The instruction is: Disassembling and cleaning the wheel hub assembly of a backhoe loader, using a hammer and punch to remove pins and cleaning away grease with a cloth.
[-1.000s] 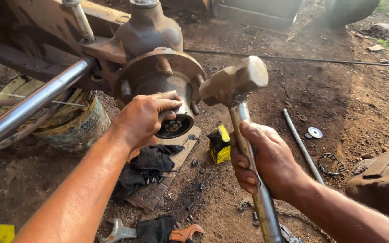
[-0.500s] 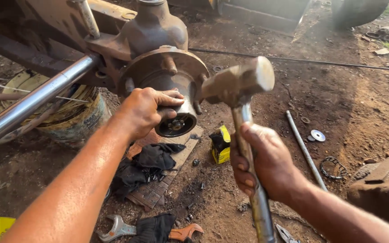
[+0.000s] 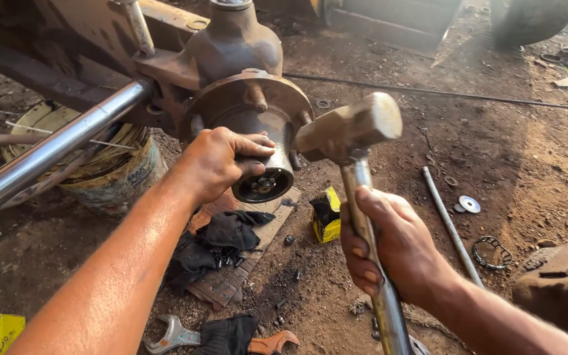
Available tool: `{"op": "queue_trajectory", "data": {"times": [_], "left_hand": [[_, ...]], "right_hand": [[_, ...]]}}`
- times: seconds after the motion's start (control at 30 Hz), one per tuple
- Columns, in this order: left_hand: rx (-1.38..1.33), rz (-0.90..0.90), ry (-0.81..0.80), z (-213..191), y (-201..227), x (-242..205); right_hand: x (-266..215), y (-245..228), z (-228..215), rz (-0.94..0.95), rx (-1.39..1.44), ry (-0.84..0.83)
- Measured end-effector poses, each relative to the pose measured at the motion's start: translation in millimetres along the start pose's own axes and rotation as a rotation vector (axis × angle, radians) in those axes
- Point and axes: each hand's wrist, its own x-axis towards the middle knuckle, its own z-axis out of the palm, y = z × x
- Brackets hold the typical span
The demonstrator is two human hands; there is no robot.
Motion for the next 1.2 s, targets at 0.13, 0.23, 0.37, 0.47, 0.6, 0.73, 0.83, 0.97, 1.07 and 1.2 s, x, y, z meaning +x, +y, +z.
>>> {"op": "queue_trajectory", "data": {"times": [0.13,0.23,0.37,0.47,0.6,0.73,0.83,0.97,1.07,1.2], "left_hand": [[-0.016,-0.045,0.006,-2,0,-2],[-0.021,-0.009,0.015,0,1,-1],[-0.011,0.011,0.007,2,-7,0],[-0.021,0.04,0.018,2,-13,1],[0.01,0.103,0.022,1,-13,1],[-0.071,0.09,0.024,4,-11,5],[-0.046,0.04,0.01,0,-11,0],[-0.056,0.001,0.026,1,-9,-3],[-0.068,0.003,0.019,1,-10,-2],[-0.132,0.017,0.034,3,-9,-4]], "right_hand": [[0,18,5,-0.022,0.068,-0.016],[-1,19,8,0.253,-0.045,0.026],[-8,16,8,0.342,-0.094,0.09],[-9,15,8,0.282,-0.05,0.053],[-6,14,16,0.183,0.102,0.026],[4,37,10,0.31,-0.092,0.003],[0,53,13,0.489,-0.044,0.049],[-6,43,6,0.401,0.022,0.085],[-7,23,10,0.251,0.116,0.087],[-3,20,11,0.142,0.144,0.043]]}}
